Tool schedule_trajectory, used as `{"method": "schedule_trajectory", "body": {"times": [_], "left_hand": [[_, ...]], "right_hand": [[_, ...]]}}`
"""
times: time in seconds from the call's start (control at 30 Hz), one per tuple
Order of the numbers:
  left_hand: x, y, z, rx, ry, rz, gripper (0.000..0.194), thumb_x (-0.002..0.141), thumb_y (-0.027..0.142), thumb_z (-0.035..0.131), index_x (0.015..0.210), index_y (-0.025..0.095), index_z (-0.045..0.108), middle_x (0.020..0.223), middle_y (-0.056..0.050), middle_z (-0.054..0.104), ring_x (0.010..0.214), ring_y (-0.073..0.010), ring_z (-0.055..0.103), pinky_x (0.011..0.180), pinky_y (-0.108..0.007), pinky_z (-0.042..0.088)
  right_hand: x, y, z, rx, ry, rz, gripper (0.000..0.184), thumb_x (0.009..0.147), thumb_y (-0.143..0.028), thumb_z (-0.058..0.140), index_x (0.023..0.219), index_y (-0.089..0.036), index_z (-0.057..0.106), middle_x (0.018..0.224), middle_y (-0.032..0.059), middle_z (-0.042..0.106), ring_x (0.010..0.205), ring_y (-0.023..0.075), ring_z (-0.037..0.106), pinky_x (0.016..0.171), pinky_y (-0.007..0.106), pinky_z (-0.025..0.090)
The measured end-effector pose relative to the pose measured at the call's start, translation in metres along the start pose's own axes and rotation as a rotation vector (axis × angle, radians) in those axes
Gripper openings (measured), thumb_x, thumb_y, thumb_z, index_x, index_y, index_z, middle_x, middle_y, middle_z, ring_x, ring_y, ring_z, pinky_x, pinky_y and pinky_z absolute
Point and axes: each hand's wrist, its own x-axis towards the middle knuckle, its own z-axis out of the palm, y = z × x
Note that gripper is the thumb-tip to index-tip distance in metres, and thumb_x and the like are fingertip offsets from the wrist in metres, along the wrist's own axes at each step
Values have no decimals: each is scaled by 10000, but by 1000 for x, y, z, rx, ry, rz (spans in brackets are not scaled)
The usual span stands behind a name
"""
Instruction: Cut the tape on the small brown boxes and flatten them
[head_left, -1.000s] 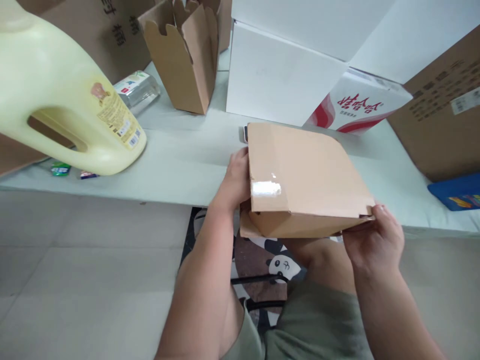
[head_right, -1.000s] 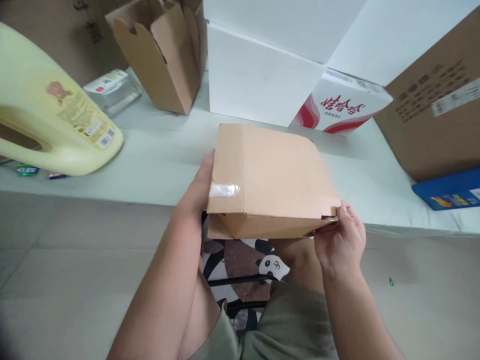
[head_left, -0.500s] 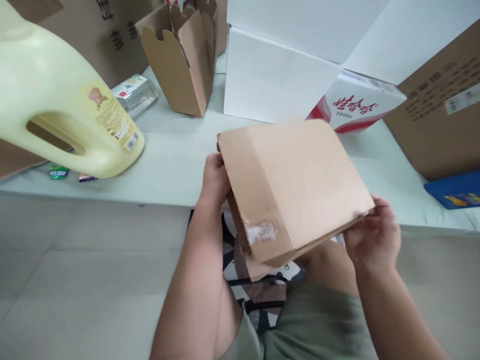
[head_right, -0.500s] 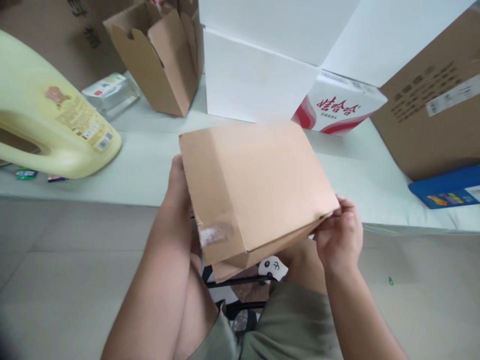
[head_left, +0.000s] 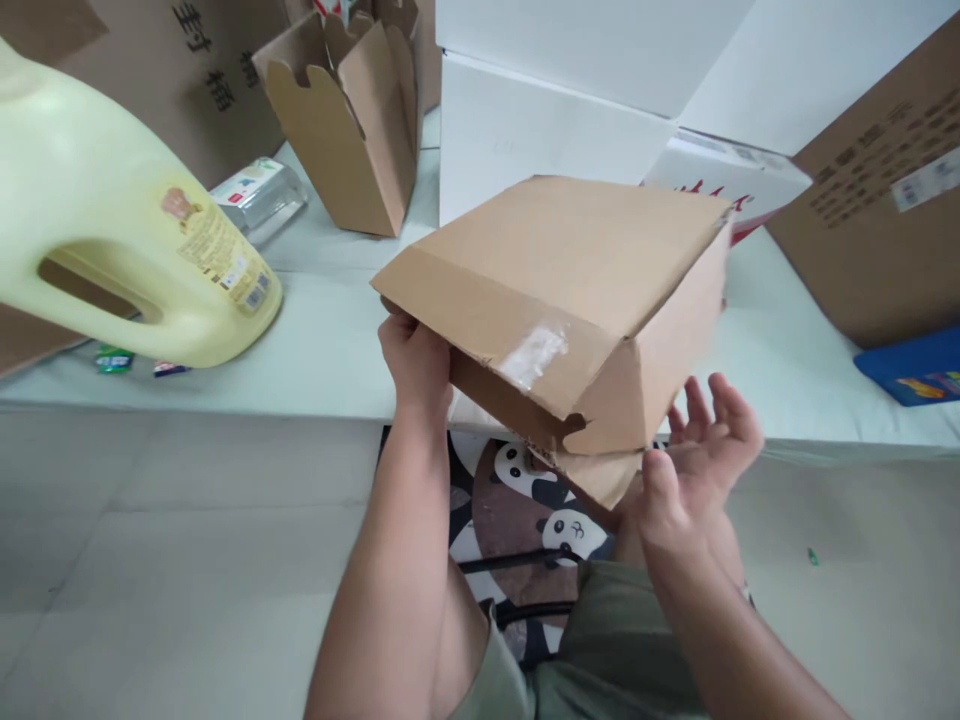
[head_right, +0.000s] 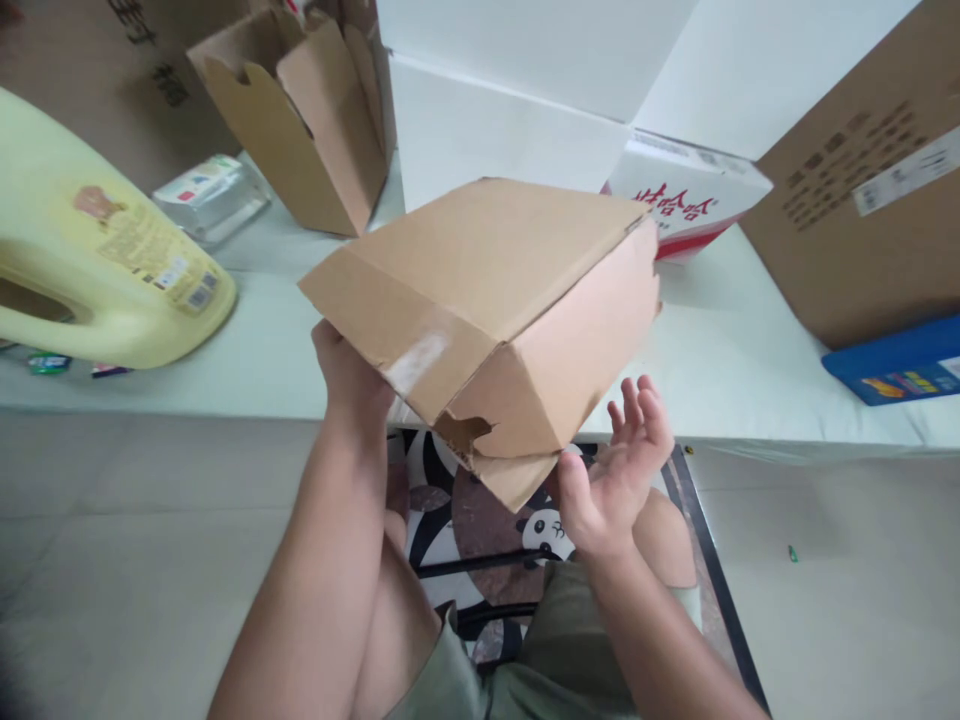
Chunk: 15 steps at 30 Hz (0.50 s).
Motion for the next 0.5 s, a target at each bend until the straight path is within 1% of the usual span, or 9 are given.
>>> {"method": "schedule_trajectory", "body": {"times": [0.03, 0.1, 0.2, 0.3, 0.33, 0.4, 0.47, 0.5], "left_hand": [[0, 0, 0, -6, 27, 6, 154, 639, 293, 719, 610, 185, 614, 651, -7, 643, 642, -152, 593, 589, -271, 485], [1, 0, 1, 32, 54, 19, 166, 654, 263, 708, 570, 181, 590, 607, 1, 604, 614, -140, 555, 565, -263, 443], [0, -2, 1, 133, 52, 51, 199, 697, 267, 703, 560, 180, 588, 587, 4, 581, 603, -141, 530, 552, -269, 403], [-3, -5, 2, 212, 54, 96, 236, 715, 261, 686, 533, 185, 557, 535, 25, 508, 557, -124, 472, 529, -268, 351], [-4, -6, 3, 231, 49, 112, 260, 717, 257, 680, 515, 186, 532, 517, 32, 474, 541, -115, 445, 518, -266, 324], [-5, -7, 4, 240, 27, 140, 288, 716, 251, 673, 494, 187, 500, 497, 37, 433, 523, -103, 409, 505, -263, 280], [-6, -8, 6, 215, 16, 136, 321, 709, 254, 672, 470, 189, 467, 479, 37, 409, 506, -95, 385, 490, -262, 242], [-6, -8, 8, 192, 13, 122, 335, 700, 255, 675, 459, 191, 451, 470, 38, 402, 496, -92, 378, 483, -260, 230]], "right_hand": [[1, 0, 1, -25, -22, -18, 765, 916, -553, 605, 1571, -348, 268, 1698, 135, 260, 1585, 397, 309, 1210, 705, 338], [2, 3, 3, -80, -98, -13, 816, 897, -512, 658, 1589, -358, 254, 1716, 130, 237, 1605, 409, 259, 1214, 719, 324], [4, 8, 4, -128, -200, 60, 882, 872, -506, 696, 1608, -350, 235, 1727, 133, 215, 1616, 422, 217, 1219, 735, 314], [8, 7, 8, -147, -250, 123, 978, 830, -517, 746, 1623, -340, 202, 1724, 138, 226, 1618, 434, 200, 1211, 739, 338], [9, 5, 10, -153, -257, 132, 1026, 807, -504, 771, 1630, -331, 183, 1719, 145, 237, 1613, 437, 211, 1204, 732, 359], [10, 2, 14, -152, -271, 145, 1087, 778, -441, 798, 1639, -307, 148, 1696, 165, 287, 1584, 435, 286, 1181, 705, 418], [10, 1, 15, -140, -281, 166, 1054, 800, -363, 762, 1643, -290, 135, 1679, 180, 321, 1552, 421, 356, 1159, 680, 462], [9, 2, 15, -134, -283, 170, 1010, 823, -336, 730, 1643, -287, 142, 1683, 182, 319, 1553, 413, 360, 1157, 673, 470]]}}
